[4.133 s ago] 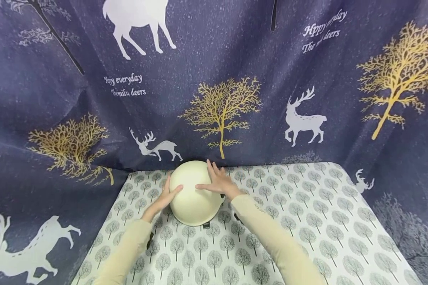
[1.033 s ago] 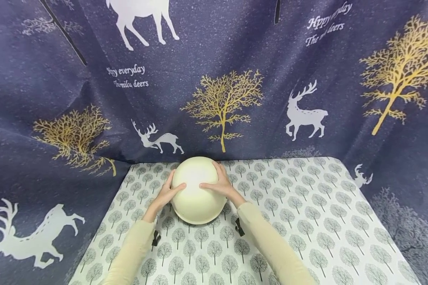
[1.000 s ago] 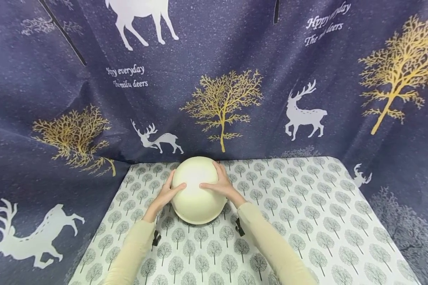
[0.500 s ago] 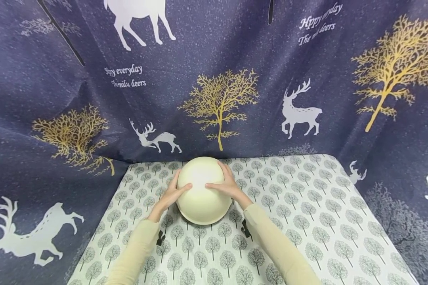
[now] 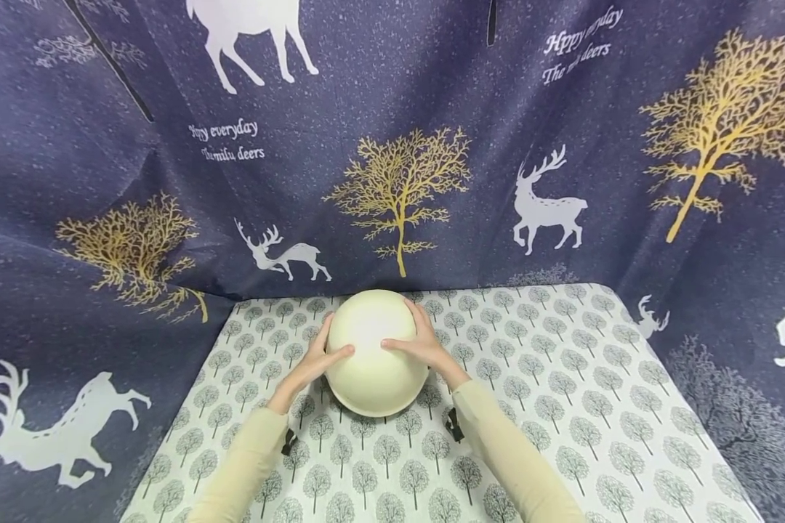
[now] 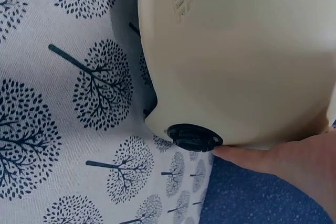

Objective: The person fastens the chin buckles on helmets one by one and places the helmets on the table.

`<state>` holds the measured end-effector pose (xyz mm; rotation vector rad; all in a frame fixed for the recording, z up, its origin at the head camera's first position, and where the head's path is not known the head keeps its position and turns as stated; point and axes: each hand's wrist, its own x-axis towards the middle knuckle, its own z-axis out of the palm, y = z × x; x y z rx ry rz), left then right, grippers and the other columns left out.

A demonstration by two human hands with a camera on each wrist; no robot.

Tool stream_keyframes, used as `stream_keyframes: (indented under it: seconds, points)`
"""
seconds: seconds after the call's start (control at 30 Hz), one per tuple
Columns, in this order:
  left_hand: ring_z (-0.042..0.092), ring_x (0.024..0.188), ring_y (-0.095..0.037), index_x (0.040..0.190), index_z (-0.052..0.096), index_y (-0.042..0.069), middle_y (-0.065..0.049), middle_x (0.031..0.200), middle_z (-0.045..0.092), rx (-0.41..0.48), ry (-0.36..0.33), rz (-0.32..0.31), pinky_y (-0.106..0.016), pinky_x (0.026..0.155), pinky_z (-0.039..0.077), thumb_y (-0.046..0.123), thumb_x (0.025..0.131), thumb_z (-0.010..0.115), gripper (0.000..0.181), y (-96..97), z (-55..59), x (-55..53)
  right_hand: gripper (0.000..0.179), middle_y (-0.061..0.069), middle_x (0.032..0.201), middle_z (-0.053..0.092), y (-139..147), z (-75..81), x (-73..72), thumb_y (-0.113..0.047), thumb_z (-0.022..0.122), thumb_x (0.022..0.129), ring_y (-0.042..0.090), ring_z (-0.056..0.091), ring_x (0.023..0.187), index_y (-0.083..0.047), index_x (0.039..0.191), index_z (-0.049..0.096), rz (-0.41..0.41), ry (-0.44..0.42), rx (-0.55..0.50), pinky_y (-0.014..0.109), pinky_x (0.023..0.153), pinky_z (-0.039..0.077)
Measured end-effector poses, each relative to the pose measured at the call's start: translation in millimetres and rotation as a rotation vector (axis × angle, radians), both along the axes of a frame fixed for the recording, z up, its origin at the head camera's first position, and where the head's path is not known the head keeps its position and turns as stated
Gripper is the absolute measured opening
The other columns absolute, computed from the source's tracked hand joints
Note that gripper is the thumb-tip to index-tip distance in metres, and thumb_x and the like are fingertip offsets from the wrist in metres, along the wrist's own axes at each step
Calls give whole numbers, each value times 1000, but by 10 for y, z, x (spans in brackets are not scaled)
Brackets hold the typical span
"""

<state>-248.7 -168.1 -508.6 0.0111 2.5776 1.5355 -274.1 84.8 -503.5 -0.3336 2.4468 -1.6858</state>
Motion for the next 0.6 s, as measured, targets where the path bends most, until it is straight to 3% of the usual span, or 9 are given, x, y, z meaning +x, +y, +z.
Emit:
stream_keyframes:
  seconds: [0.13,0.3,0.53,0.6]
  points:
    - [13,145,-53,155,10,43,-24,160,16,-18,10,-14,-75,109,20,51,79,75,101,-25,33,-2,105,13,165,2,24,10,-10,-33,80,77,41,9,151,-26,157,12,-6,-43,-7,65,118,16]
    - [16,145,-53,156,10,40,-23,160,19,-52,30,-25,-73,111,21,54,75,78,106,-41,66,5,104,12,165,3,48,10,0,-38,79,78,42,11,151,-31,157,12,-11,-92,-19,65,117,18]
    - [5,147,-53,154,12,46,-17,163,18,-102,63,-65,-76,110,19,57,72,79,107,13,215,-29,99,14,165,7,120,88,1,-34,73,84,42,16,149,-23,158,9,-31,-81,-44,61,119,19]
    - [11,146,-52,153,13,48,-21,161,19,-116,73,-81,-75,110,21,57,71,80,106,30,258,-52,98,12,165,6,140,118,1,-32,73,85,41,15,150,-22,158,8,-34,-82,-56,60,120,18]
